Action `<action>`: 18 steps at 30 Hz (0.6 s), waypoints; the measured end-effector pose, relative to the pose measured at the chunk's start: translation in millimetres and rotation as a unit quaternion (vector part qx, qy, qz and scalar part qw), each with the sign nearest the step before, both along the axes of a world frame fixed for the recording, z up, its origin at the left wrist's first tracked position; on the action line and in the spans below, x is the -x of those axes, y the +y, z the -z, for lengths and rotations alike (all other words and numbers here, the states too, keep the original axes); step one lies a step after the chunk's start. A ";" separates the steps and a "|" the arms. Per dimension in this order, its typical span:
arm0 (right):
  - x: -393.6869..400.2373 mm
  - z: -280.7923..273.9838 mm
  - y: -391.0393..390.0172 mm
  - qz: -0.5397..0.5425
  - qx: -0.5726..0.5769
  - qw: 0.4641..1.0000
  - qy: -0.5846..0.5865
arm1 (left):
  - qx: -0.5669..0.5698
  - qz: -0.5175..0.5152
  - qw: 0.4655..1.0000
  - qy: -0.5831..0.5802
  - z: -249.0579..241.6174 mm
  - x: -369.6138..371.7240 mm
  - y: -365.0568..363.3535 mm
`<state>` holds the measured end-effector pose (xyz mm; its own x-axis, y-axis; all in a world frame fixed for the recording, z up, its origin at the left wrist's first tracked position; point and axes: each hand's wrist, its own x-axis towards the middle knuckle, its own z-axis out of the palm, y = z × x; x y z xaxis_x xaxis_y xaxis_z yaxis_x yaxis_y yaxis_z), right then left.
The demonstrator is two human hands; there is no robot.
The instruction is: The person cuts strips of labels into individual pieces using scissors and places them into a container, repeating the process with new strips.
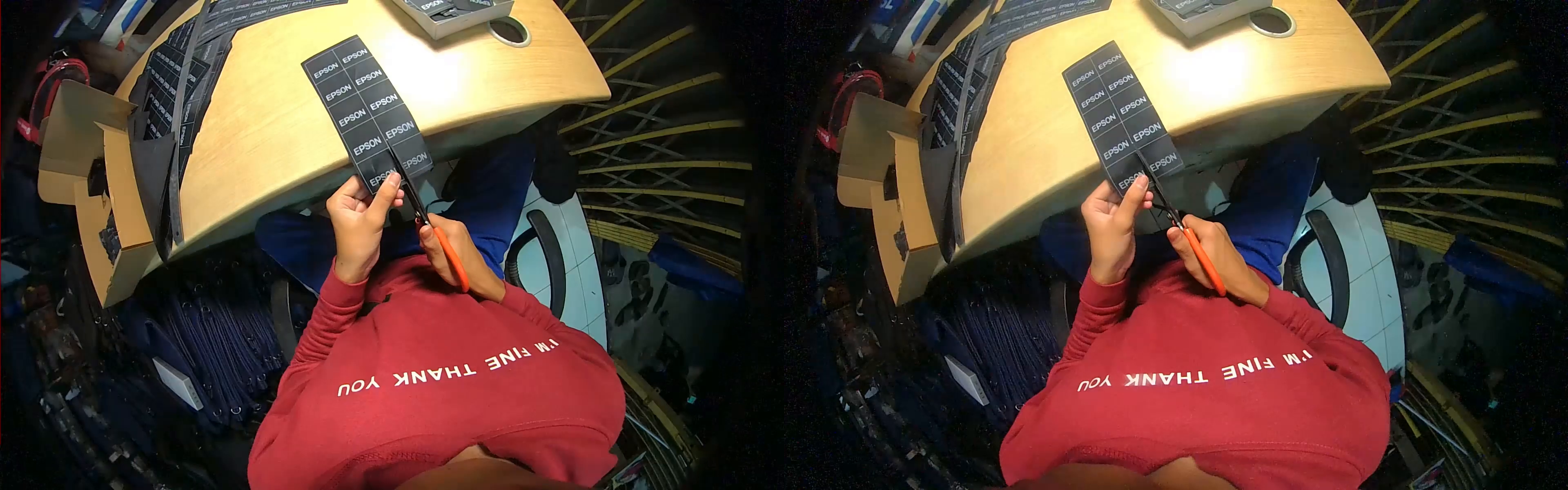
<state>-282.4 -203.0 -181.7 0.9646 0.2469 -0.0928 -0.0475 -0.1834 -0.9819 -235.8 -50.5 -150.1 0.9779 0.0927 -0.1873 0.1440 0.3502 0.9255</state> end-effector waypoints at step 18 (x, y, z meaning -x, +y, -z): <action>1.9 4.8 -4.3 -0.016 -0.025 1.000 -0.003 | -0.023 -0.009 0.999 -0.038 1.6 -12.3 1.5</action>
